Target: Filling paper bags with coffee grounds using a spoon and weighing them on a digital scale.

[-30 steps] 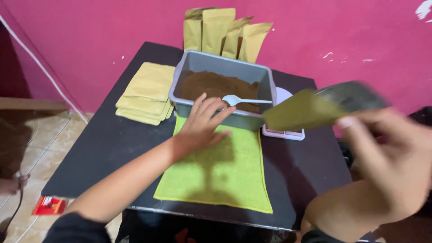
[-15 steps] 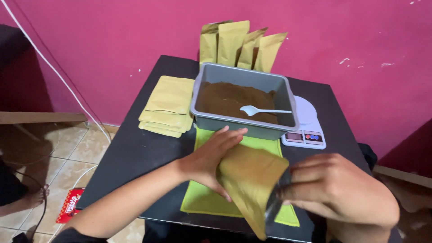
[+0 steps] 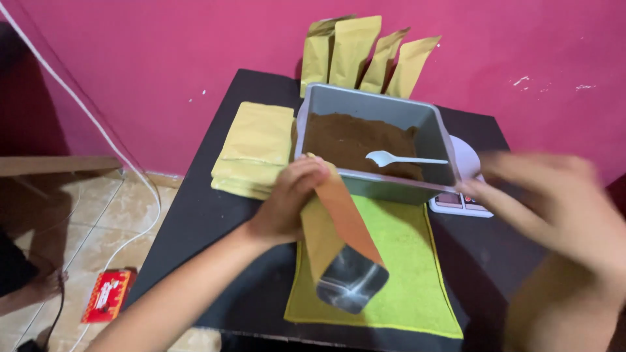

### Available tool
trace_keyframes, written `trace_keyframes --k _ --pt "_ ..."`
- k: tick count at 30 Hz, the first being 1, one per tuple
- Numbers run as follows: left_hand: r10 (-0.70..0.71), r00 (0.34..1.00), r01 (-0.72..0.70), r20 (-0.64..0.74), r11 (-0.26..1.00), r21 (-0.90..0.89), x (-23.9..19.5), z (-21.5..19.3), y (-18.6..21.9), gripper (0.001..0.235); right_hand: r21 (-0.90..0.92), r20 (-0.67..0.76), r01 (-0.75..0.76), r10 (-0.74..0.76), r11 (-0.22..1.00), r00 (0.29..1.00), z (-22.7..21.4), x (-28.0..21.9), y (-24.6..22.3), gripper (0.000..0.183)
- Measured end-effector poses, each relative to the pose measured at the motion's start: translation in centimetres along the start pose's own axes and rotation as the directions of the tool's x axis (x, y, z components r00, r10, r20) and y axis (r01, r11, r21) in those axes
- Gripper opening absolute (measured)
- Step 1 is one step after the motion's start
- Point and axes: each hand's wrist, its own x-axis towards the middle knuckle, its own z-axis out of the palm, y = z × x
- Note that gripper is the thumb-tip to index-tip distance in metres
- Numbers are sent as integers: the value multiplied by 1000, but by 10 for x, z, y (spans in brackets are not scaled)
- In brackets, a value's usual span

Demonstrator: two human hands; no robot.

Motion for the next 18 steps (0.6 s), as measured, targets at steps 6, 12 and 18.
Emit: trace_keyframes --k 6,12,18 --pt "-254 953 298 -163 877 376 -41 -79 -43 114 -440 320 -163 324 883 890 103 79 66 42" --pt "-308 894 430 -326 796 427 -84 -102 -48 124 -456 565 -170 432 874 703 156 93 100 25" --pt "-269 951 298 -153 663 687 -78 -95 -44 93 -348 691 -164 371 923 621 173 97 115 43"
